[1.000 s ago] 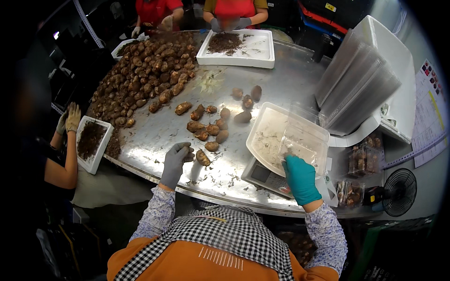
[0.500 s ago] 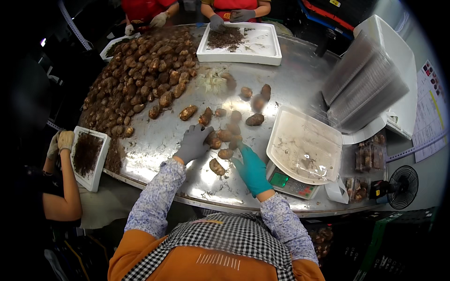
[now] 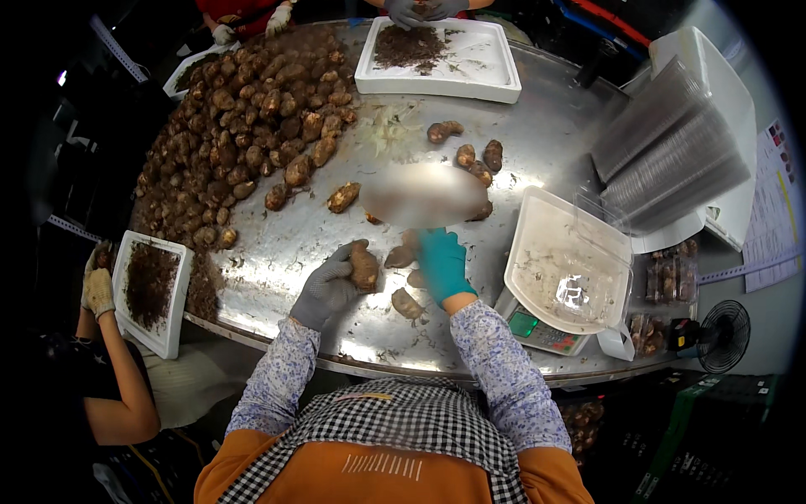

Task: The person sorts brown potatoes from a large pile on a stainless steel table into clear plastic containers. They weigh the containers on a digital scale, add more potatoes as needed, and then move the filled containers to a stack.

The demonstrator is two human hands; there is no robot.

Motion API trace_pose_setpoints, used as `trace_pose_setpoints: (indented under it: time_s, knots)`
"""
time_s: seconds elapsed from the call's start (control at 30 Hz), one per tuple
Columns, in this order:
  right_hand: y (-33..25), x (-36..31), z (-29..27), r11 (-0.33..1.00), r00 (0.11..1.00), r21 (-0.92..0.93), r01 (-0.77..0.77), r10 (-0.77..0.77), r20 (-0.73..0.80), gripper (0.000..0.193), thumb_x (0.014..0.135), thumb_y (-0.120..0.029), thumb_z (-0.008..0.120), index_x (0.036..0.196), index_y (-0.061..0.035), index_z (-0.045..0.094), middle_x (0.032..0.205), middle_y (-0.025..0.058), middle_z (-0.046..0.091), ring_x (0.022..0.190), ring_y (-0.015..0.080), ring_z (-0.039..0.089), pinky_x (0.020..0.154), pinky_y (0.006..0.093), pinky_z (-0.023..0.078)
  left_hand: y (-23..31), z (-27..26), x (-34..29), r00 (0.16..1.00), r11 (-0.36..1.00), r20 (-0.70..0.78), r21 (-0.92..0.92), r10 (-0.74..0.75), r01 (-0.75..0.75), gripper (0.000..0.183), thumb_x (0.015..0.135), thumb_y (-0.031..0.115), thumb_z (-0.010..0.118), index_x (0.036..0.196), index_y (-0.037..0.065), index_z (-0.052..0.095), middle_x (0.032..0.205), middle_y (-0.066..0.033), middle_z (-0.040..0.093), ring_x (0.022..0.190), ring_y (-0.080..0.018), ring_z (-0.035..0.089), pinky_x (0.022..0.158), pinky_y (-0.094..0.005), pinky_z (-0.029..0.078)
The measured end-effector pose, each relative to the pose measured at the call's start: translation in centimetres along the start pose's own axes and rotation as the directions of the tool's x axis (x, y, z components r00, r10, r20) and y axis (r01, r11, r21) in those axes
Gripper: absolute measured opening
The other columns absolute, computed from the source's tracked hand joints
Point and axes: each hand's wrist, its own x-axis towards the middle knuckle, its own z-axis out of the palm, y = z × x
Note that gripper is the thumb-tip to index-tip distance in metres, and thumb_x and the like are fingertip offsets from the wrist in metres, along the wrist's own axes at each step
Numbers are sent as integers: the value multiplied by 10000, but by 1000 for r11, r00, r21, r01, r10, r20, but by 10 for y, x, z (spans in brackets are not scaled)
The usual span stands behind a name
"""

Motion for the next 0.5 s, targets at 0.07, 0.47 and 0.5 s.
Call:
trace_pose_setpoints:
  time_s: [0.07,0.47,0.5]
  knots:
    - [12,7,13,813,982,550,-190,166,94,578,817,-195,682,1354,-128,480,1159,163,571,925,344,586,790,442,517,-1,-3,-2,997,987,-76,160,21,-9,249,891,105,577,1120,10,565,1052,-133,597,957,-244,617,814,-360,540]
    - [63,-19,32,157,928,933,-323,248,279,568,874,-231,687,1370,-46,481,1093,66,569,926,166,563,820,275,489,-29,40,41,950,-680,150,728,275,82,361,798,318,680,1066,95,585,982,-176,597,768,-311,637,694,-422,505]
    - [40,-28,-2,-125,910,930,-346,198,365,556,882,-229,684,1362,-33,484,1078,58,574,917,153,562,799,267,491,-30,32,47,968,-707,60,694,244,135,356,810,277,655,1107,97,579,1079,-193,560,785,-325,646,704,-430,513]
